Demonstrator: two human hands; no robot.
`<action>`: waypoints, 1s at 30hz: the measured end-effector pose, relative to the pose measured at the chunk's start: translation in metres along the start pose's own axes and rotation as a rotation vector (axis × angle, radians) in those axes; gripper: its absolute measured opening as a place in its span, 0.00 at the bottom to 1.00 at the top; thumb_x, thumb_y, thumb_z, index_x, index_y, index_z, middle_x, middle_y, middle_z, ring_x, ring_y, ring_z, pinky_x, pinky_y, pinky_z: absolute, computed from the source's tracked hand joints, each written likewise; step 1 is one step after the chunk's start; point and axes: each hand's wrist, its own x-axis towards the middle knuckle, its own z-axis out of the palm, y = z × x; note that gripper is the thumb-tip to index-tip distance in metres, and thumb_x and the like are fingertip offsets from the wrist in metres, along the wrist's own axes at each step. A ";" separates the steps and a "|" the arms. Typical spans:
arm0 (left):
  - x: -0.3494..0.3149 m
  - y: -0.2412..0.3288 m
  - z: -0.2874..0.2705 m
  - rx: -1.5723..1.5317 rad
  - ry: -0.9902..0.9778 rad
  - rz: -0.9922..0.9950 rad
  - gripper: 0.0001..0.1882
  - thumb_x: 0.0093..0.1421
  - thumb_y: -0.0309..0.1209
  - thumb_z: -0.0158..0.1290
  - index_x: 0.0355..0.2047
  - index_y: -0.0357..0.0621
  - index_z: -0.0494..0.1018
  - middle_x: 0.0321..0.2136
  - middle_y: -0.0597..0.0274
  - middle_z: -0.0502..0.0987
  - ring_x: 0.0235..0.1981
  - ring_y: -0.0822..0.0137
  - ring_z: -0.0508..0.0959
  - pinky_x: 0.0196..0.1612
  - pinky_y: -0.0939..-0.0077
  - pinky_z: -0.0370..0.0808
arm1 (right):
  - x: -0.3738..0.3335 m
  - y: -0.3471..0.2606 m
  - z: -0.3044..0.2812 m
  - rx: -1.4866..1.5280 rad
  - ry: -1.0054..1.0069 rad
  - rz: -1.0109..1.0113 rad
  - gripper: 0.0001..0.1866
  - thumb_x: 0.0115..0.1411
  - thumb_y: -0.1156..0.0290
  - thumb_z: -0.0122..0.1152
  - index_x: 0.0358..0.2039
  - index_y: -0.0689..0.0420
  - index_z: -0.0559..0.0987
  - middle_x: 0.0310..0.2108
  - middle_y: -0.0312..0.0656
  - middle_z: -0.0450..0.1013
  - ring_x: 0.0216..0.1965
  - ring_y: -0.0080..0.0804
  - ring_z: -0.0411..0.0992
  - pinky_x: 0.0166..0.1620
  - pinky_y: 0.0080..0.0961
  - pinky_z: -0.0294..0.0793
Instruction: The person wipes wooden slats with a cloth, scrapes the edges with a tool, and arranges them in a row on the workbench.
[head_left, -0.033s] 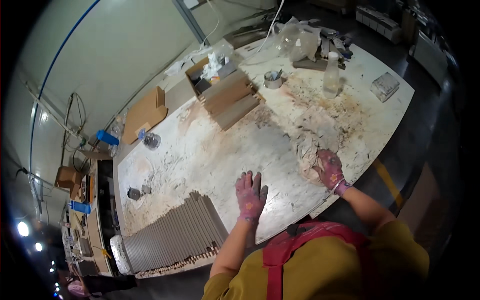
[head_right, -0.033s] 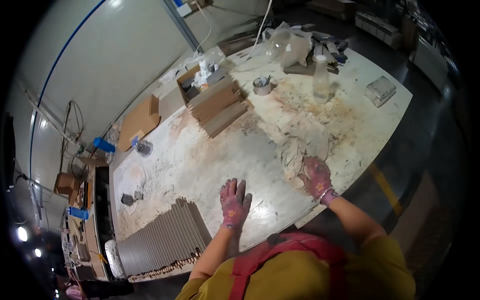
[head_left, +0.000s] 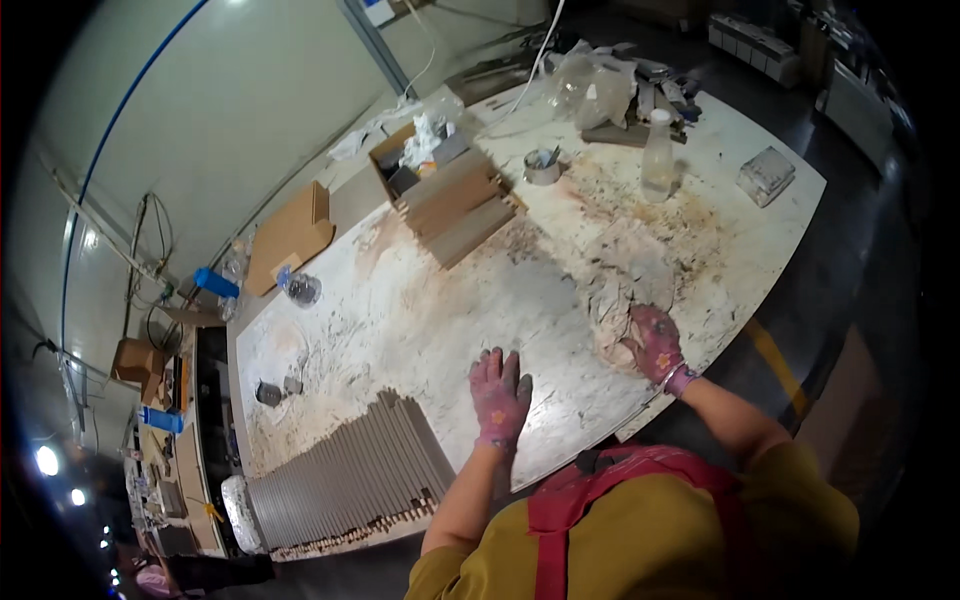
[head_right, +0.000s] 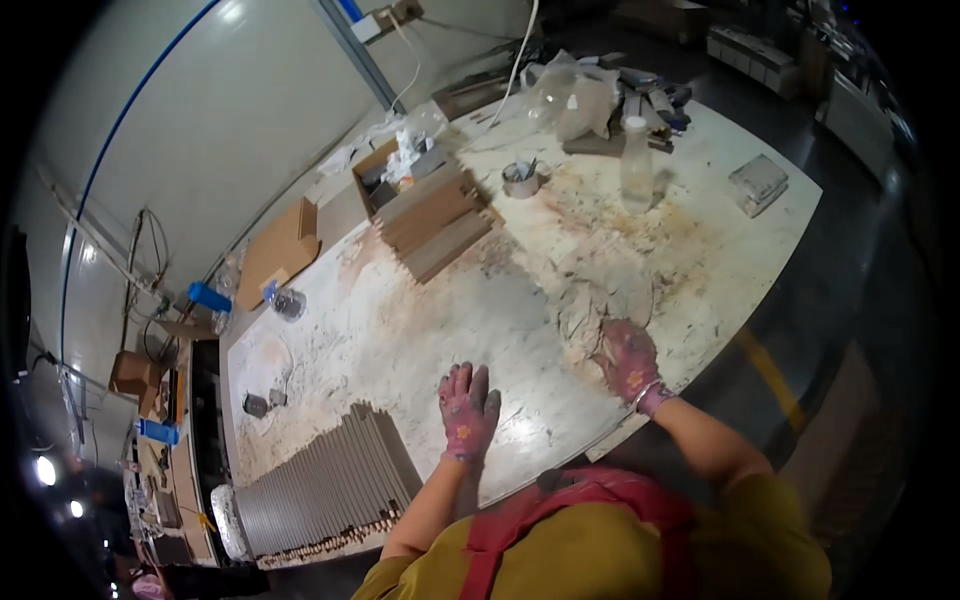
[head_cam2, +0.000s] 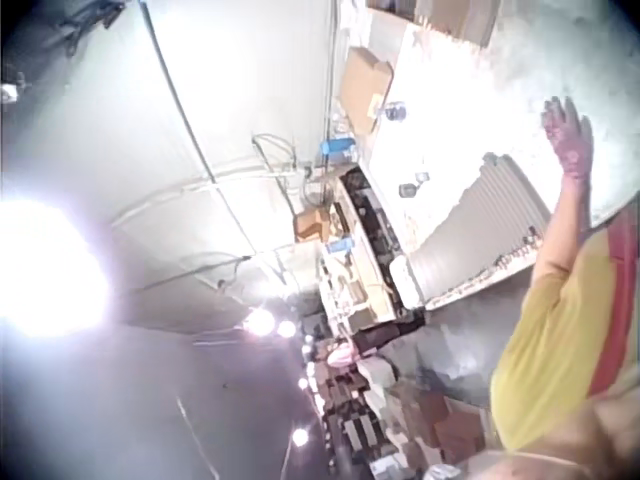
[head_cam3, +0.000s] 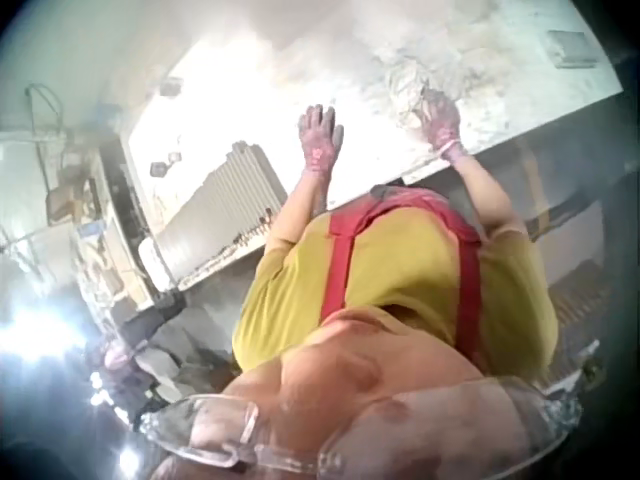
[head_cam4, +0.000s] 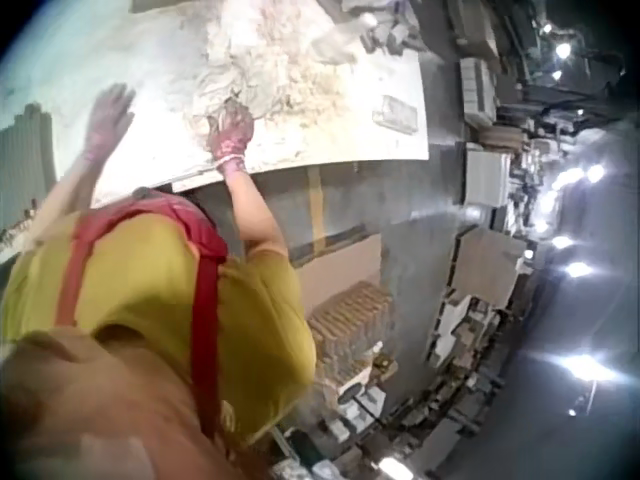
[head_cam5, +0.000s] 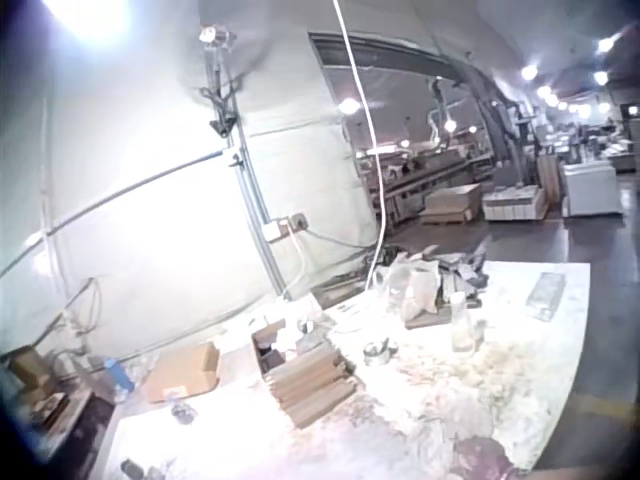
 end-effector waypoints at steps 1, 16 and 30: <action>0.001 0.000 0.005 -0.024 0.021 0.009 0.22 0.51 0.34 0.56 0.48 0.42 0.72 0.51 0.47 0.69 0.54 0.45 0.65 0.58 0.51 0.61 | -0.001 0.003 0.005 0.007 -0.017 0.026 0.30 0.52 0.60 0.64 0.54 0.55 0.68 0.51 0.51 0.68 0.53 0.51 0.65 0.57 0.43 0.61; -0.004 0.006 0.010 -0.105 0.040 -0.026 0.18 0.51 0.29 0.53 0.44 0.41 0.75 0.48 0.48 0.72 0.54 0.46 0.67 0.58 0.53 0.62 | 0.024 0.022 -0.020 0.161 -0.127 -0.137 0.21 0.49 0.65 0.61 0.45 0.55 0.75 0.39 0.47 0.74 0.43 0.49 0.71 0.46 0.39 0.71; -0.011 -0.007 0.025 -0.040 0.261 -0.133 0.15 0.51 0.31 0.52 0.40 0.43 0.73 0.45 0.58 0.71 0.52 0.58 0.68 0.55 0.63 0.65 | 0.107 0.056 0.017 0.488 -0.527 0.002 0.26 0.51 0.73 0.60 0.53 0.63 0.72 0.42 0.52 0.74 0.46 0.45 0.71 0.52 0.33 0.67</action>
